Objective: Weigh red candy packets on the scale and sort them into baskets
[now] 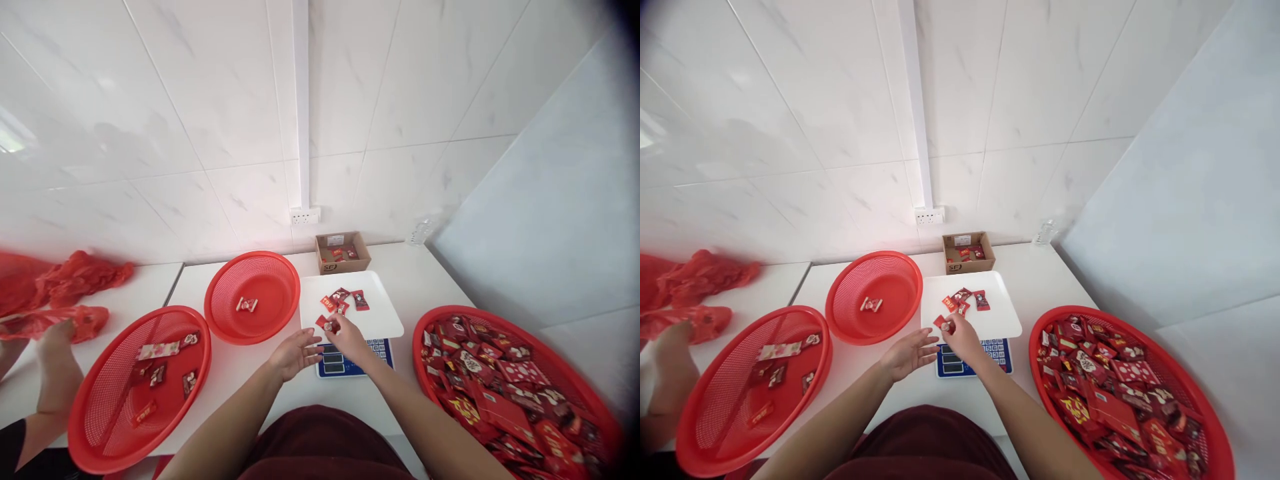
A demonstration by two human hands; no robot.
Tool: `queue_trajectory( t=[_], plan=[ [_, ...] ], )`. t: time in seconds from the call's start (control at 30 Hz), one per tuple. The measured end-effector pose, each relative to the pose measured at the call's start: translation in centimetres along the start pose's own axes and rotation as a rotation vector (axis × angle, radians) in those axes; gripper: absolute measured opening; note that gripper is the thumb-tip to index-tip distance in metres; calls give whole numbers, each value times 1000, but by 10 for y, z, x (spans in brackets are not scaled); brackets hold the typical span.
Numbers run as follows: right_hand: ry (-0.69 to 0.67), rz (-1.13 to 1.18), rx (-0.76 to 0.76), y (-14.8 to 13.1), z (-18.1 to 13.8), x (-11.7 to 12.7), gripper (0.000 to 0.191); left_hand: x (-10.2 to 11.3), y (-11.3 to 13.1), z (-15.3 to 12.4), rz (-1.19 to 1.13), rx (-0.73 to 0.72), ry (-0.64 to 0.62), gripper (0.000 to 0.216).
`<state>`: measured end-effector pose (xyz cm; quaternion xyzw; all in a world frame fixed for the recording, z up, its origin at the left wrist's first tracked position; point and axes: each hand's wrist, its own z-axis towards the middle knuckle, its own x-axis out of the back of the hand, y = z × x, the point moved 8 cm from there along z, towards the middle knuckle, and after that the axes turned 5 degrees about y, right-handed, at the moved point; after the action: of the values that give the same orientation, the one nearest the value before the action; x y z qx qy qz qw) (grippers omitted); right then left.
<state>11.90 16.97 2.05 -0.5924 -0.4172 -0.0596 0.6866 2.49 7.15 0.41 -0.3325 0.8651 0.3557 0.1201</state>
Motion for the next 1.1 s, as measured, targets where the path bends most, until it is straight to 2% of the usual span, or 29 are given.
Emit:
queue_trajectory(
  t=[0.07,0.13,0.23,0.33,0.4,0.5,0.6,0.7,0.77,0.83,0.93,1.03,1.1],
  plan=[
    [-74,106,126,-17,-6,-6,21,-8,-2,5,4,-17,-41,17],
    [-85,121,181,-21,-6,-6,27,-5,8,10,-72,-83,22,8],
    [43,-18,101,-1,10,10,33,16,36,13,-255,-189,187,1],
    [124,-263,53,20,26,23,37,36,62,8,-375,-241,282,8],
    [91,-375,62,28,31,23,40,41,68,6,-379,-217,289,11],
    [34,-415,37,35,31,18,39,33,52,8,-249,-87,226,12],
    [51,-275,-49,34,25,16,32,16,24,13,-101,8,137,21],
    [-22,50,-28,11,15,4,28,-4,5,19,3,16,8,29],
    [-121,227,52,-12,8,-6,33,-15,4,22,-2,-17,-57,23],
    [-163,291,96,-24,6,-8,41,-14,13,23,-71,-65,-29,11],
    [-23,188,54,-9,20,11,45,8,39,20,-222,-143,125,4],
    [170,-99,-1,21,40,39,45,32,66,12,-347,-216,225,6],
    [204,-289,-72,40,52,47,52,41,74,6,-375,-224,254,9]
  ],
)
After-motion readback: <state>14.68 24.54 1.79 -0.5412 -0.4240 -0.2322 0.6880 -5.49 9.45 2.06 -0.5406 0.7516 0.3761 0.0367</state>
